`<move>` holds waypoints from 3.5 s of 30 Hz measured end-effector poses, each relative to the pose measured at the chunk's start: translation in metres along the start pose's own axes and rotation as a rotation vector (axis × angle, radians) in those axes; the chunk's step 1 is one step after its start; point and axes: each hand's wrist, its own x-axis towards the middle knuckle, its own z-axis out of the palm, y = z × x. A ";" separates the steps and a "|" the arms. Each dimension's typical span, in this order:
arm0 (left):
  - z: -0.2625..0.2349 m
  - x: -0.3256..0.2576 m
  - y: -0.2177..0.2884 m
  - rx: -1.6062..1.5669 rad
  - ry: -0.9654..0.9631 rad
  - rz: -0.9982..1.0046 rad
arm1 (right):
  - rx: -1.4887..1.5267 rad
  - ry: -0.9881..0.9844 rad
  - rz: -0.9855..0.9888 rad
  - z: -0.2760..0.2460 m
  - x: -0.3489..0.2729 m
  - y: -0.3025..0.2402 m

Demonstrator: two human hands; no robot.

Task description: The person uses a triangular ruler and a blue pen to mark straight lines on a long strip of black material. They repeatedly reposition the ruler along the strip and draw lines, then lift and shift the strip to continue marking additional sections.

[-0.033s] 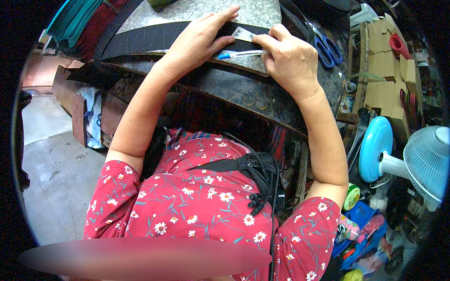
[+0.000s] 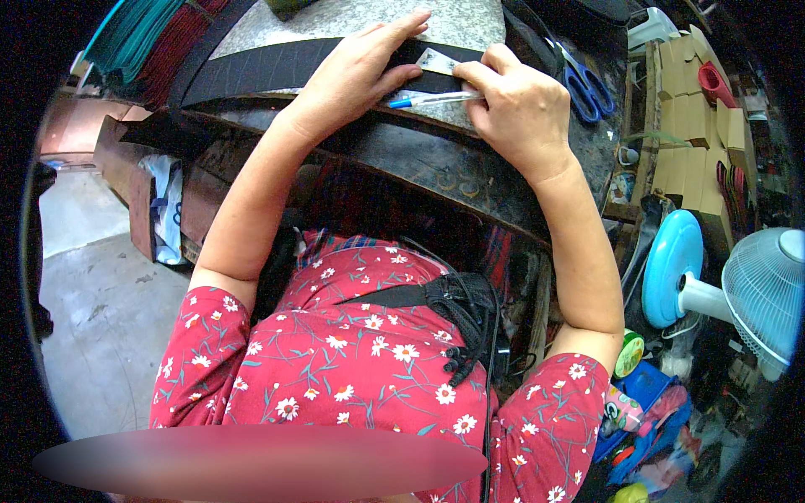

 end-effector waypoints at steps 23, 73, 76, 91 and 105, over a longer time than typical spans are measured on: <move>-0.011 -0.002 0.004 0.065 -0.052 0.004 | -0.025 -0.041 -0.095 -0.007 -0.006 -0.006; -0.012 0.002 0.021 0.193 -0.117 0.166 | 0.033 0.086 0.062 0.000 -0.017 0.001; -0.011 0.002 0.021 0.199 -0.122 0.169 | 0.059 0.116 0.052 0.003 -0.018 0.005; -0.012 0.001 0.021 0.212 -0.134 0.178 | 0.127 0.122 0.093 0.006 -0.020 0.009; -0.013 0.001 0.023 0.214 -0.180 0.154 | 0.116 0.135 0.077 0.006 -0.019 0.010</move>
